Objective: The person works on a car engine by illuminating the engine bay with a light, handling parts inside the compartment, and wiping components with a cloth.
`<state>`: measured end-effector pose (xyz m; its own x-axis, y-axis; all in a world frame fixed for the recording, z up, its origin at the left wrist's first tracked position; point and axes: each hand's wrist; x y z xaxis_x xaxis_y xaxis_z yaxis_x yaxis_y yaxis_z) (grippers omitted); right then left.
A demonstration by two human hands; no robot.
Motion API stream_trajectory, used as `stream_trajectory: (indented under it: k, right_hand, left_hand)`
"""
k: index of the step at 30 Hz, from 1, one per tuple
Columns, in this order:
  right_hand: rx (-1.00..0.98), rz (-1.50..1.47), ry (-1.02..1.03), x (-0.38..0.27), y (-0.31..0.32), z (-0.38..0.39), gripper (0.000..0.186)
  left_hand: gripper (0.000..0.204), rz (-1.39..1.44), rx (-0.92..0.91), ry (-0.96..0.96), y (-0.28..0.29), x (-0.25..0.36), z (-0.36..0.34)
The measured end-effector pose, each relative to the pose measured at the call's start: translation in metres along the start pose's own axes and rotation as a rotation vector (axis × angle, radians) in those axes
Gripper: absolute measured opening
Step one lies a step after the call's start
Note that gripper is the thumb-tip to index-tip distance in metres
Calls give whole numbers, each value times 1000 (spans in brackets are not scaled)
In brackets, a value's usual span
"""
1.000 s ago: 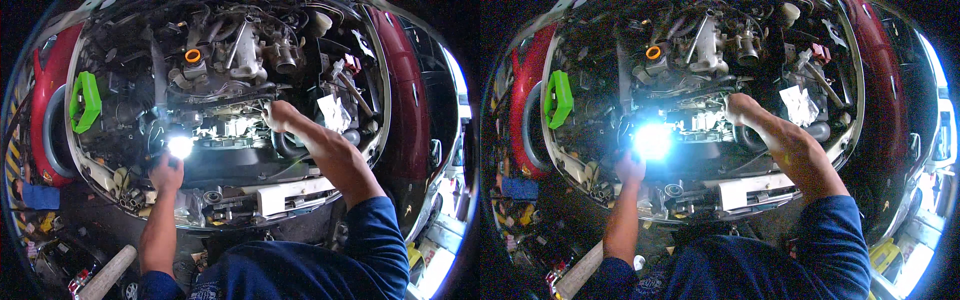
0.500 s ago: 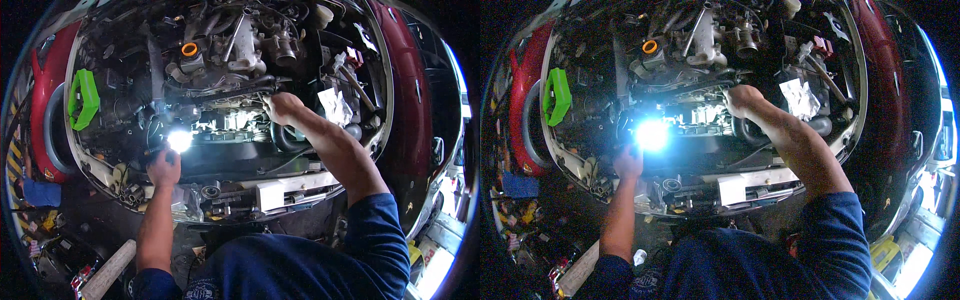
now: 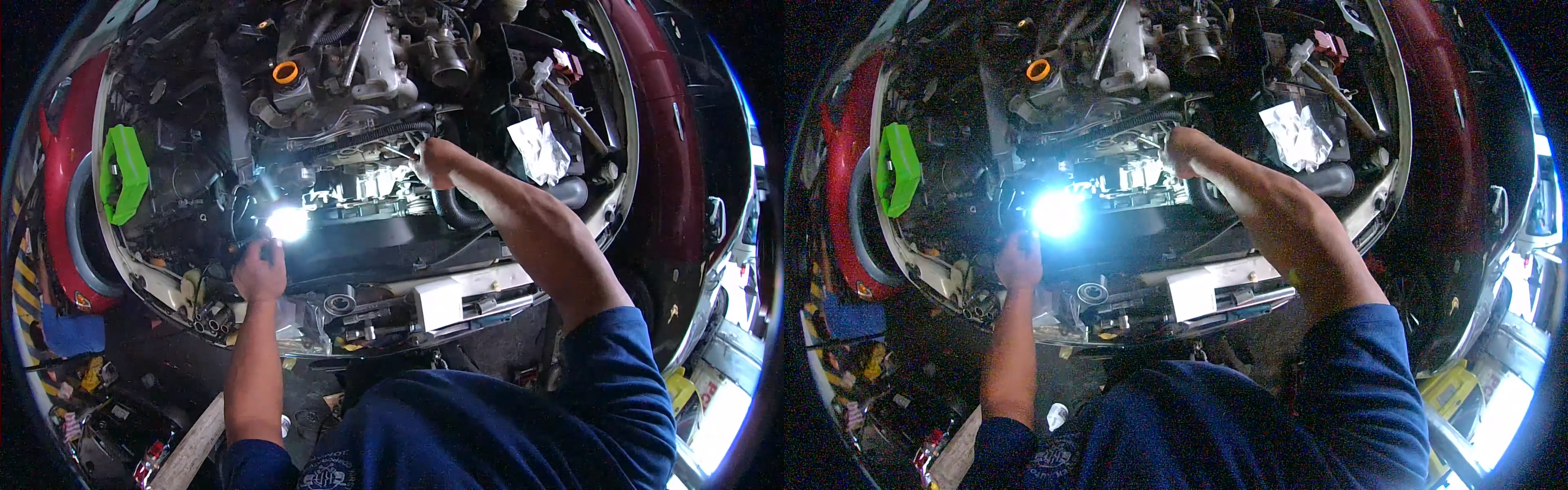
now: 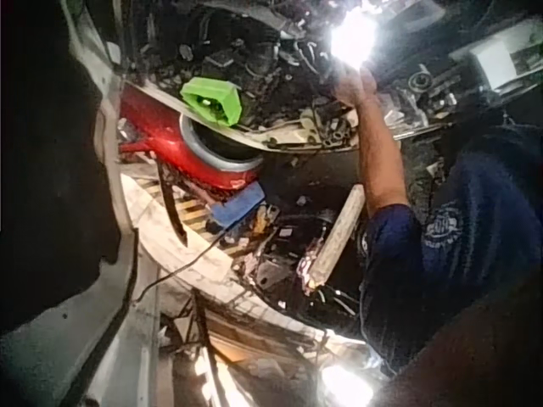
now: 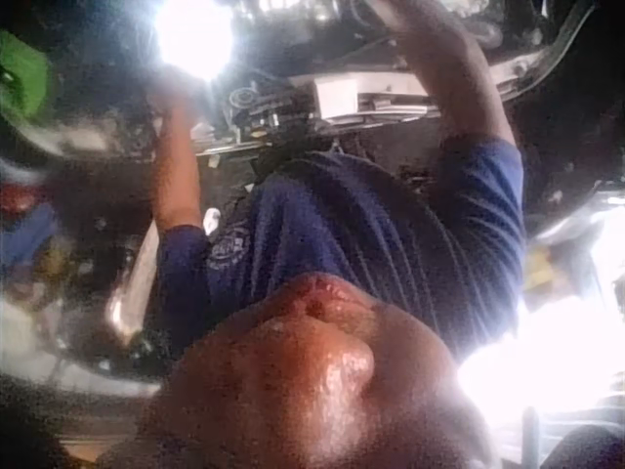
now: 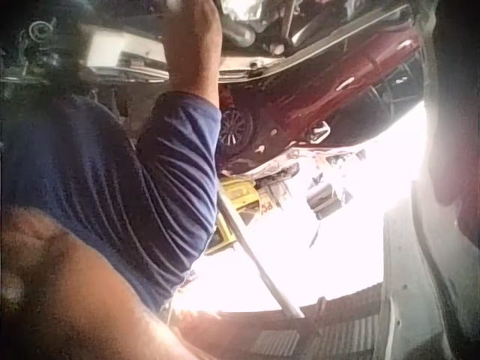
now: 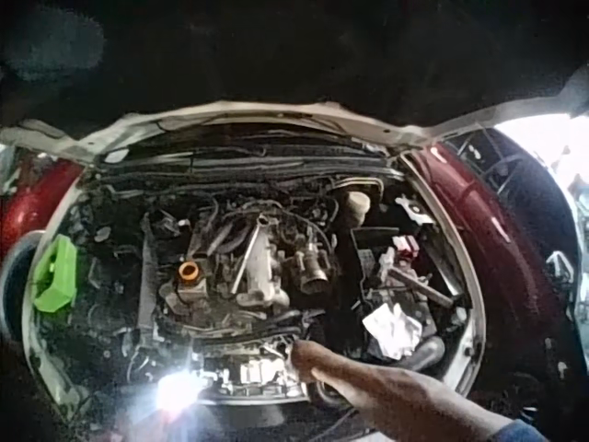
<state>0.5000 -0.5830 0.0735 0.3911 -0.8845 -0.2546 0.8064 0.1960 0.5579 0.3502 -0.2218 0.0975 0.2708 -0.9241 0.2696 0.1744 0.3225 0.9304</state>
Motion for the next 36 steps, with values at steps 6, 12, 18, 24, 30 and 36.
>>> stream_trajectory:
  k: [6, 12, 18, 24, 30, 36]
  right_hand:
    - [148, -103, -117, -11, 6, 19, 34]
    - [238, 115, -148, -11, 11, 33, 21]
    - [456, 209, -182, -20, 1, 48, 49]
    - [443, -335, -188, -53, -18, 43, 26]
    - [380, -675, -17, -90, -27, 15, 37]
    - [412, -868, -195, -130, -9, -3, 44]
  left_hand:
    - [25, -12, -5, 0, -2, 3, -2]
    - [29, -37, 7, 3, -3, 2, -4]
    - [38, -72, -81, 101, 1, 5, 0]
    - [39, -85, -52, 54, 2, 4, 1]
    - [38, -120, -69, 44, 3, 2, 2]
    - [42, -108, -98, 50, -2, -6, -4]
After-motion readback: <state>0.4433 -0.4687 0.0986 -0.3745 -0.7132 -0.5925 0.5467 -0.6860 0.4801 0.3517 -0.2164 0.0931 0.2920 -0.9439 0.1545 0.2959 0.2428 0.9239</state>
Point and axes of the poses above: each hand's wrist, its own z-axis away from the middle knuckle, its own y-axis out of the back of the hand, x = y × z, and after that the axes turned 13 degrees about -x, right-handed
